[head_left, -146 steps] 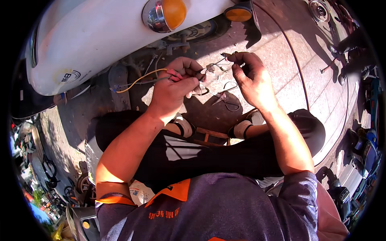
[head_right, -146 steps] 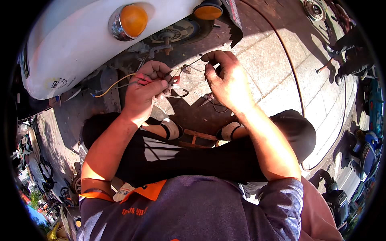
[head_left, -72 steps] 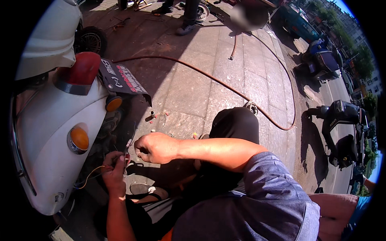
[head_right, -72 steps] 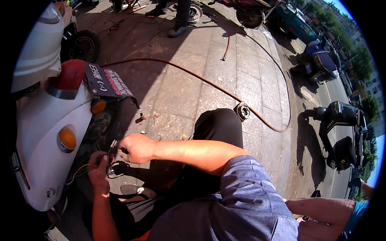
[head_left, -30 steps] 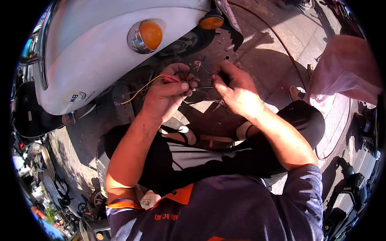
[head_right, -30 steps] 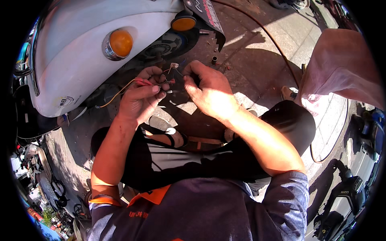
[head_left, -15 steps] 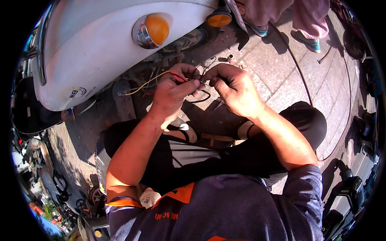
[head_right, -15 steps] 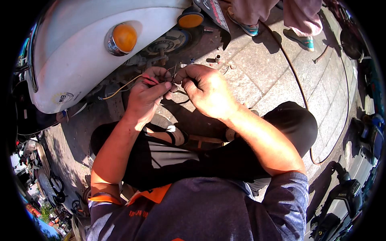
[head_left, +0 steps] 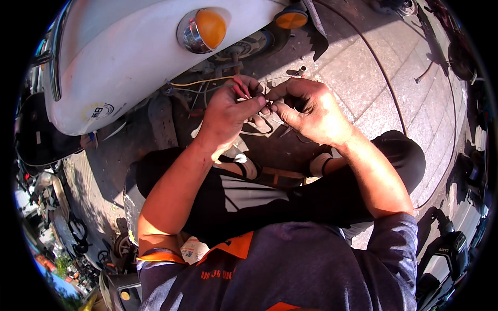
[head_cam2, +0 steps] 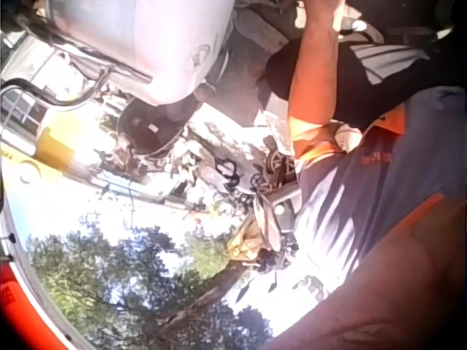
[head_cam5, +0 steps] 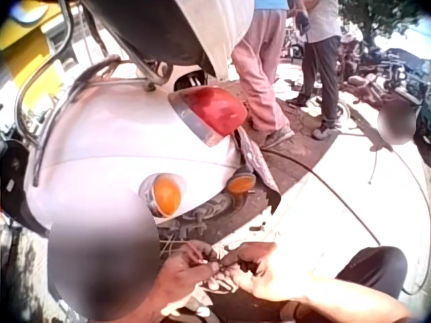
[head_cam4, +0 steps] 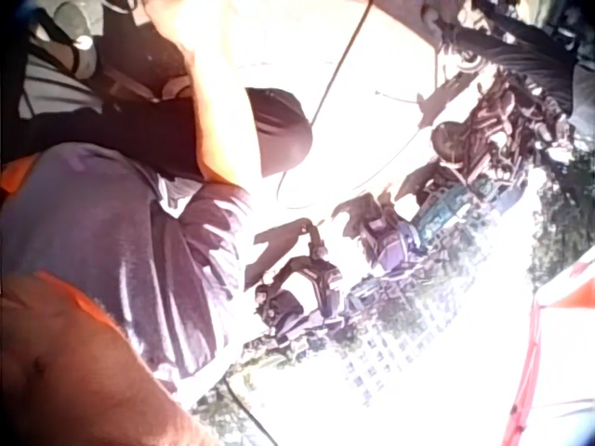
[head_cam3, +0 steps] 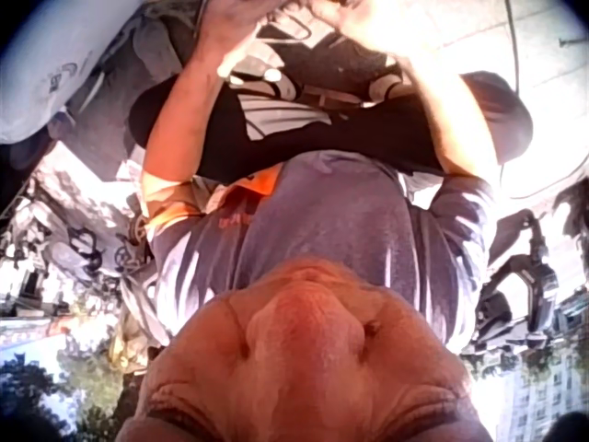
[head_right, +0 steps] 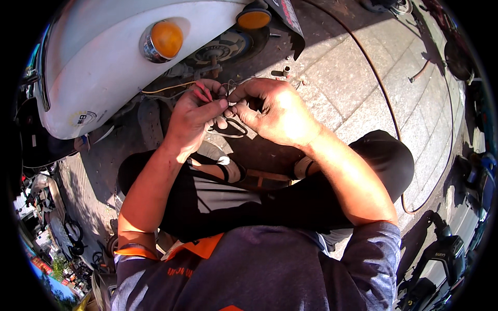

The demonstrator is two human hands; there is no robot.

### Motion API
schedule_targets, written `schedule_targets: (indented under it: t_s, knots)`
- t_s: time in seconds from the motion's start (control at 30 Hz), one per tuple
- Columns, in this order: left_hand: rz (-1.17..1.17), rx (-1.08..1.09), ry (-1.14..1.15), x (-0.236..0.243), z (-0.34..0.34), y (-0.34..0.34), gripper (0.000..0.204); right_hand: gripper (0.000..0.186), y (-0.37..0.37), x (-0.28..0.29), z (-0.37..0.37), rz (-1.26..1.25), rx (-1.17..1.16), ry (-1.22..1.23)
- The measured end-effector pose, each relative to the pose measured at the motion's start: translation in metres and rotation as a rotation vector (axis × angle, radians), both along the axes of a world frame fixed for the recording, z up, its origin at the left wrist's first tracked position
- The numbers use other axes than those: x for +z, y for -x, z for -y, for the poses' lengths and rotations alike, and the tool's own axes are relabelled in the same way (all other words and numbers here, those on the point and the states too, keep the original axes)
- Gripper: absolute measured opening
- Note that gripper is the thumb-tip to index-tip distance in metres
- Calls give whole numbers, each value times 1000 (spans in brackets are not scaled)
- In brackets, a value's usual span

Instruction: The person strips wire insulation and twists the exposed wire ends together on the front of a white scooter by hand.

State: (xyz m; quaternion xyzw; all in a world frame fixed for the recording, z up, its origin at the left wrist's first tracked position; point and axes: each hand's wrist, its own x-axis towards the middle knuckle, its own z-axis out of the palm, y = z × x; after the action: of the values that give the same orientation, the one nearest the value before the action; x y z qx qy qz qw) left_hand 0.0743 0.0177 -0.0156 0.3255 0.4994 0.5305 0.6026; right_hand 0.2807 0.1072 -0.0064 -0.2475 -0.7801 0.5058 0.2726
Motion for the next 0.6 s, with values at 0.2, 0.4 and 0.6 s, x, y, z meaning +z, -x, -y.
schedule_targets:
  t_s: [0.2,0.4,0.6]
  knots:
    - [-66,-10,0,-5,2,-4,28,20,0,-3,-4,106,6,35]
    - [49,1,88,13,0,5,24,22,-3,-3,-4,173,-50,306]
    - [74,-38,84,13,3,3,25,19,-1,2,2,123,-51,351]
